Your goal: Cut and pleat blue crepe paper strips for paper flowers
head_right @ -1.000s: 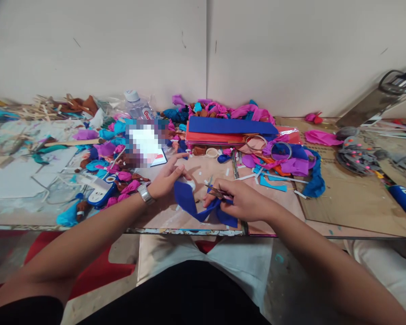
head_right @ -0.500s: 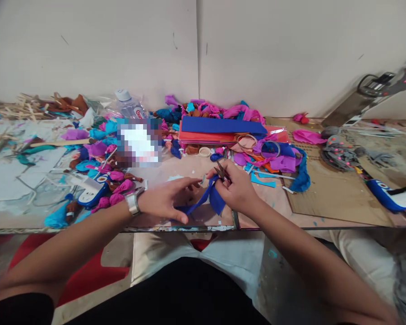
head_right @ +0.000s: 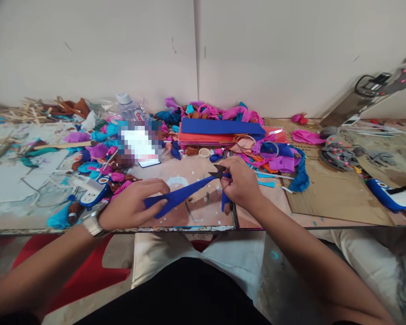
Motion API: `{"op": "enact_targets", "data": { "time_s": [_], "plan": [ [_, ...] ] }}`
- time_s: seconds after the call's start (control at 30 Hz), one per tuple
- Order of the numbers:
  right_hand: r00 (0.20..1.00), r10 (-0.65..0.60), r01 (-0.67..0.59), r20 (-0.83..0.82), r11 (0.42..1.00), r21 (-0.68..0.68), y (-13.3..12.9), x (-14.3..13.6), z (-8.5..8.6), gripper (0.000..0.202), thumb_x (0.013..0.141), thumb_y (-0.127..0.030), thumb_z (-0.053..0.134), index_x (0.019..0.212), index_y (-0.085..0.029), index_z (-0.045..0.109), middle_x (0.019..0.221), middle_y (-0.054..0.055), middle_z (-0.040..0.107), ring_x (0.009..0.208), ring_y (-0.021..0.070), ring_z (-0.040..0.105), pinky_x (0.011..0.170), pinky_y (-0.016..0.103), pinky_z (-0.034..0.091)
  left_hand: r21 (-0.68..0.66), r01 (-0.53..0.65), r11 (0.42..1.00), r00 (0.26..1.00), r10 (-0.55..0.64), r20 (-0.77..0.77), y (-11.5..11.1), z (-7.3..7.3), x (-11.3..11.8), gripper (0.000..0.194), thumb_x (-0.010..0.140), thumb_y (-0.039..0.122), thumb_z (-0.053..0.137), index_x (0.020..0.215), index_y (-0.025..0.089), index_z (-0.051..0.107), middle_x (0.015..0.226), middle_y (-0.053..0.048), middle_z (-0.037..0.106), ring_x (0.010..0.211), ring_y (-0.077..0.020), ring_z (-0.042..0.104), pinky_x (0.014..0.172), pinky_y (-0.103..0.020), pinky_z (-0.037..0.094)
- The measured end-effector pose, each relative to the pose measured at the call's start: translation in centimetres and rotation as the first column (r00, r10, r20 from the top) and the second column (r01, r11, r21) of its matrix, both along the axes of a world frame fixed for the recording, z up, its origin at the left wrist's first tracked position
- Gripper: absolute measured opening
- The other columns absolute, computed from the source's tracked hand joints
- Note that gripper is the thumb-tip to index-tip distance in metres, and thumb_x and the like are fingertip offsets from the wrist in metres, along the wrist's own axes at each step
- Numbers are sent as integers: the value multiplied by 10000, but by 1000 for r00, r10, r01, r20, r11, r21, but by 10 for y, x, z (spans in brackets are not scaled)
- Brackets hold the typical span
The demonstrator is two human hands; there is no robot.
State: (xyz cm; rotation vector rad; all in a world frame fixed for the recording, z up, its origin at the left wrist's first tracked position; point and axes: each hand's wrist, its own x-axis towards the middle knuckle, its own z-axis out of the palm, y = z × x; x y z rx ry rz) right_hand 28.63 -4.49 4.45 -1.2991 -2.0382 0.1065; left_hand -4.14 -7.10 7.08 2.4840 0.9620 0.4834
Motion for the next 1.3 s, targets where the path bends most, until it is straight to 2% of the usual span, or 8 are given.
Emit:
{"op": "enact_targets", "data": {
  "time_s": [0.13,0.33,0.53,0.63,0.73,0.87,1.13,1.3],
  "plan": [
    [996,-71,65,-62,994,-91,6,2,-9,286,733,-166,646,1009,-239,630,937,64,736,748,238,643,686,360,495,-95,-138,986,986,146,80,-8,4,-27,133,982,320,581,952,212,653,846,-11,693,733,-154,607,721,-287,453],
    [995,27,-51,-97,965,-258,14,-6,-6,205,761,-211,657,966,-214,646,806,26,686,688,197,592,645,313,429,-247,-373,894,880,426,210,-8,-8,-60,216,958,406,633,1002,199,677,910,-24,698,765,-156,601,710,-272,480],
    [964,128,-229,-233,843,-487,36,5,-17,209,785,-327,704,922,-197,614,799,-2,645,705,163,566,666,279,458,-442,-374,815,874,470,128,4,-4,-84,290,944,460,605,915,176,655,915,-30,706,738,-153,569,654,-253,448],
    [981,88,-163,-171,853,-496,50,21,-28,263,777,-365,716,957,-186,646,845,21,679,729,181,590,684,296,468,-362,-446,818,871,490,34,9,-4,-92,287,936,459,595,959,182,666,943,-19,725,754,-167,589,676,-259,461],
    [999,-24,42,48,906,-421,59,40,-36,276,829,-377,683,1019,-178,705,869,55,719,752,212,625,687,316,446,-109,-546,830,837,536,-110,11,-9,-94,295,929,457,590,1054,209,690,968,-13,740,784,-189,627,732,-282,462],
    [954,-53,152,295,934,-324,62,63,-44,270,880,-394,650,1000,-172,746,950,114,754,825,273,660,702,351,449,102,-565,819,788,572,-228,13,-17,-92,349,924,478,561,1145,242,692,892,-28,737,679,-205,624,669,-305,435],
    [873,-116,213,473,964,-156,44,63,-41,329,935,-314,600,1197,-137,691,1164,201,714,1024,358,661,821,437,495,105,-586,803,780,595,-194,9,-20,-90,388,952,514,557,1176,235,708,925,-31,752,723,-197,637,682,-296,436],
    [866,56,13,497,991,-135,36,43,-38,358,981,-394,593,1202,-142,718,1167,199,717,1117,372,610,1004,501,437,62,-560,826,820,564,-97,5,-23,-93,357,953,522,601,1111,232,736,1068,-28,771,772,-189,641,732,-303,459]
  ]
}}
